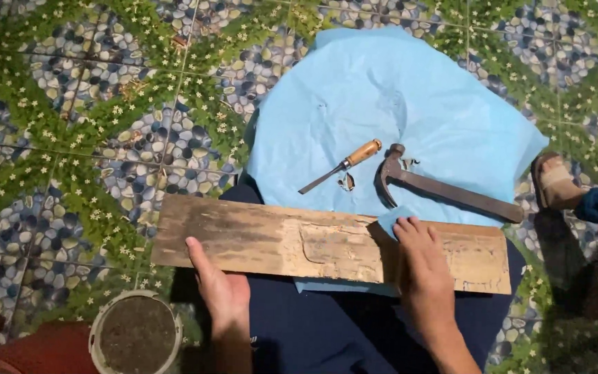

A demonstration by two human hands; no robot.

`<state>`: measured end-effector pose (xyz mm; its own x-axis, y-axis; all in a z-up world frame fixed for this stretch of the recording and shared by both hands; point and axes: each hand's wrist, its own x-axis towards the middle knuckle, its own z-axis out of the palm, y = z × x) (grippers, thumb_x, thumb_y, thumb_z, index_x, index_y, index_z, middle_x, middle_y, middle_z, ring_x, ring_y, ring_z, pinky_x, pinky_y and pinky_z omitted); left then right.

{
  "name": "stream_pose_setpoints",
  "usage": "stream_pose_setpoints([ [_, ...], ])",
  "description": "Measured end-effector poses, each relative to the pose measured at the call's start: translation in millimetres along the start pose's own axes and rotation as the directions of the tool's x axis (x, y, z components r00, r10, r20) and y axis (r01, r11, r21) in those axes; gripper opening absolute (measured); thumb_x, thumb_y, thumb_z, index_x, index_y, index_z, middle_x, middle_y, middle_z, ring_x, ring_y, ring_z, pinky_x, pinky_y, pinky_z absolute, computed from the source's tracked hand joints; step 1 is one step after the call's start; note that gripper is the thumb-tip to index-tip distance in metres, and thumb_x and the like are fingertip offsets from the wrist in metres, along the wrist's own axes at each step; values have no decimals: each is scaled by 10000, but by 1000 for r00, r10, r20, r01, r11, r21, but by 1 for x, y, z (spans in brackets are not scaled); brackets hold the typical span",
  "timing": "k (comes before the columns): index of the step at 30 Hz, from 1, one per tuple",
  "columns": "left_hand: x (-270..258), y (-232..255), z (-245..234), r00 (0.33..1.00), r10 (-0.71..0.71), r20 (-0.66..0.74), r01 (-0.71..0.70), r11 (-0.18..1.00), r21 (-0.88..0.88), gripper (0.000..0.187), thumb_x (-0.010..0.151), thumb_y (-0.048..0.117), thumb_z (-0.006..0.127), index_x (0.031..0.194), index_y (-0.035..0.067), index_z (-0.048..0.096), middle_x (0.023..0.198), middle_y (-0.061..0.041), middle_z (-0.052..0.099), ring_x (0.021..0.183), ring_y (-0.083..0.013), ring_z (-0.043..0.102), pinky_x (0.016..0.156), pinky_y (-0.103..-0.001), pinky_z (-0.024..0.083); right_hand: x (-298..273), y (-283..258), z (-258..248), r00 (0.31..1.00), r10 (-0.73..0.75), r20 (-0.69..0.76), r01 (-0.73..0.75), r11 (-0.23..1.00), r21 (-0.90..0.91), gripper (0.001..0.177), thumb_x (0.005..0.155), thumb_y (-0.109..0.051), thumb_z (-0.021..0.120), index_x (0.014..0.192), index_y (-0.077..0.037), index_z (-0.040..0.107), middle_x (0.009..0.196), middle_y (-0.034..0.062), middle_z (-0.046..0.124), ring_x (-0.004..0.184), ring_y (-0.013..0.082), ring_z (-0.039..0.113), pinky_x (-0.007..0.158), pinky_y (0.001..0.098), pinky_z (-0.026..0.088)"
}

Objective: The person sands a piece of wood with a small piece of sandpaper. They repeatedly rub the sandpaper against the carved and flat surfaces of the wood by hand.

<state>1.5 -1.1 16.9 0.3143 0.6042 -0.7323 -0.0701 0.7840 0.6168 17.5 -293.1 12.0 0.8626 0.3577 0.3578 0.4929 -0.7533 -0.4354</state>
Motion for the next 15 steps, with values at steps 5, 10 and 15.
stream_pose_setpoints([
  [5,6,-5,-4,1000,4,-27,-4,1000,9,836,784,585,580,1488,139,522,1468,-70,621,1325,-215,615,1118,-399,519,-10,-21,51,996,6,84,-11,998,59,859,754,193,595,1539,-119,437,1610,93,459,1509,298,428,1327,482,252],
  [10,2,-2,-4,1000,24,-6,-24,999,35,838,802,584,553,1525,164,485,1495,-59,599,1341,-214,597,1135,-389,501,0,-35,57,990,-127,56,120,986,116,543,946,34,647,1469,-23,511,1534,172,530,1445,360,504,1253,553,345],
  [15,15,-8,-7,998,59,-7,-59,997,-56,808,785,535,609,1510,193,507,1496,-42,606,1346,-205,597,1119,-392,506,-3,-12,28,989,-61,131,63,998,-10,413,1028,1,468,1438,-19,515,1520,191,534,1458,386,472,1232,591,345],
])
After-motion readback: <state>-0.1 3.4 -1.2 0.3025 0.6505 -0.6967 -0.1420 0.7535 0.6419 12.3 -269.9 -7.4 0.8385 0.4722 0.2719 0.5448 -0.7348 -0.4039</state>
